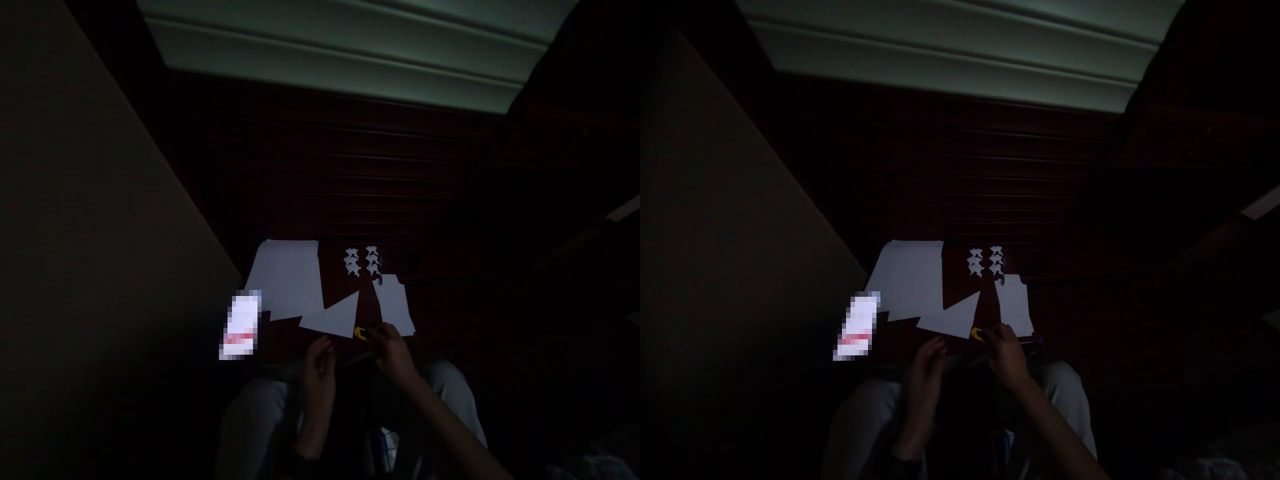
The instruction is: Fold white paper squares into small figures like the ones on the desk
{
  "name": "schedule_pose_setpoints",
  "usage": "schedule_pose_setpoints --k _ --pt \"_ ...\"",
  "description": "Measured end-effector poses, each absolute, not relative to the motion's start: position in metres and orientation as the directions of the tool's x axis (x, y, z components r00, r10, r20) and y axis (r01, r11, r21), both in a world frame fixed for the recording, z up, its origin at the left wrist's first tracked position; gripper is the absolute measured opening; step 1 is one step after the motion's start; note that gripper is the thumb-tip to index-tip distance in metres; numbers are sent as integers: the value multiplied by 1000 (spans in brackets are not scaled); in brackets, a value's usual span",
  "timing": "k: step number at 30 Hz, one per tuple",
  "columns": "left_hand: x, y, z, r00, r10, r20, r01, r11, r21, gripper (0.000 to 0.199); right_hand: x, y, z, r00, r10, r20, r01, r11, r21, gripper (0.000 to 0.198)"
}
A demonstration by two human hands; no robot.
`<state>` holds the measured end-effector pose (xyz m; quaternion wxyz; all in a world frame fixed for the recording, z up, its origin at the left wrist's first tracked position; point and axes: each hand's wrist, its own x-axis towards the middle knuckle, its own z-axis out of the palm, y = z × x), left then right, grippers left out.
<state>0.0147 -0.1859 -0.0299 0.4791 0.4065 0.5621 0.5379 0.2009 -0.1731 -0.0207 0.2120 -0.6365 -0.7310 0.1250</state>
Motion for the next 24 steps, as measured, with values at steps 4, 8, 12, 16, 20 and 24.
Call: schedule_pose_setpoints --k 4,8,12,16,20,24 --pt "-1 -138 0 203 907 369 540 -418 731 30 201 -177 -20 -108 985 136 911 153 -382 46" --pt "5 -91 8 561 731 388 647 -680 346 36 198 -179 -18 -114 987 114 925 147 -349 47" --pt "9 -77 -12 705 650 283 612 -759 221 39 197 -183 -15 -125 988 88 927 147 -344 51" --pt "9 -83 -28 682 675 281 651 -736 186 41 195 -189 -13 -135 989 60 934 148 -327 56" --pt "11 -91 -28 646 693 321 674 -715 187 41 189 -195 -13 -115 992 59 939 128 -320 52" --pt "14 -95 -26 630 701 333 665 -709 234 42 185 -200 -13 -96 993 71 936 115 -334 49"
